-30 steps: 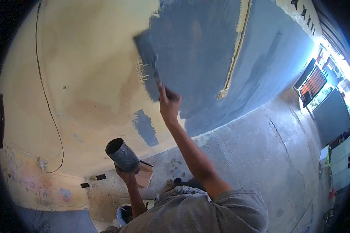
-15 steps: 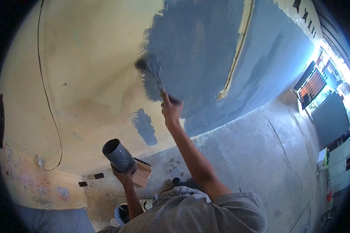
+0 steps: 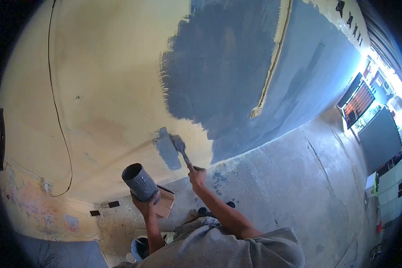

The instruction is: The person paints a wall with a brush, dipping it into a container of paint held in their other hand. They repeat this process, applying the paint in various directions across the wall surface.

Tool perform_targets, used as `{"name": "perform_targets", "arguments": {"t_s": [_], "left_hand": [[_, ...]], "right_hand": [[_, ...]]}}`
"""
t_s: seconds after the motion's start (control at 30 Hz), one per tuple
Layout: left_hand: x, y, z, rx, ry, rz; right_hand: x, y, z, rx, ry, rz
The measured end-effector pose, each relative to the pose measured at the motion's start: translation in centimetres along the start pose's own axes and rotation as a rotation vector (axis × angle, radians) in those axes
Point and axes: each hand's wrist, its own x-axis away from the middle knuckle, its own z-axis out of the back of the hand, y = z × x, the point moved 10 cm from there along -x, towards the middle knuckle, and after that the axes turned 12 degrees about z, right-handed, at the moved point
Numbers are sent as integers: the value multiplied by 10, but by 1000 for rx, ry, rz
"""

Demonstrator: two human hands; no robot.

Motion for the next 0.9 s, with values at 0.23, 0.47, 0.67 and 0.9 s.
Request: {"name": "perform_targets", "arguments": {"t_s": [0.23,0.47,0.67,0.9], "left_hand": [[-8,7,12,-2,38,-78],[-1,11,25,17,87,-90],[3,3,36,-7,156,-34],[-10,-14,45,-64,161,-49]], "right_hand": [[-51,-274,-32,-483,34,491],[-42,-319,-47,-582,-50,524],[-38,-16,-32,-62,19,304],[-39,-94,-17,182,88,817]]}}
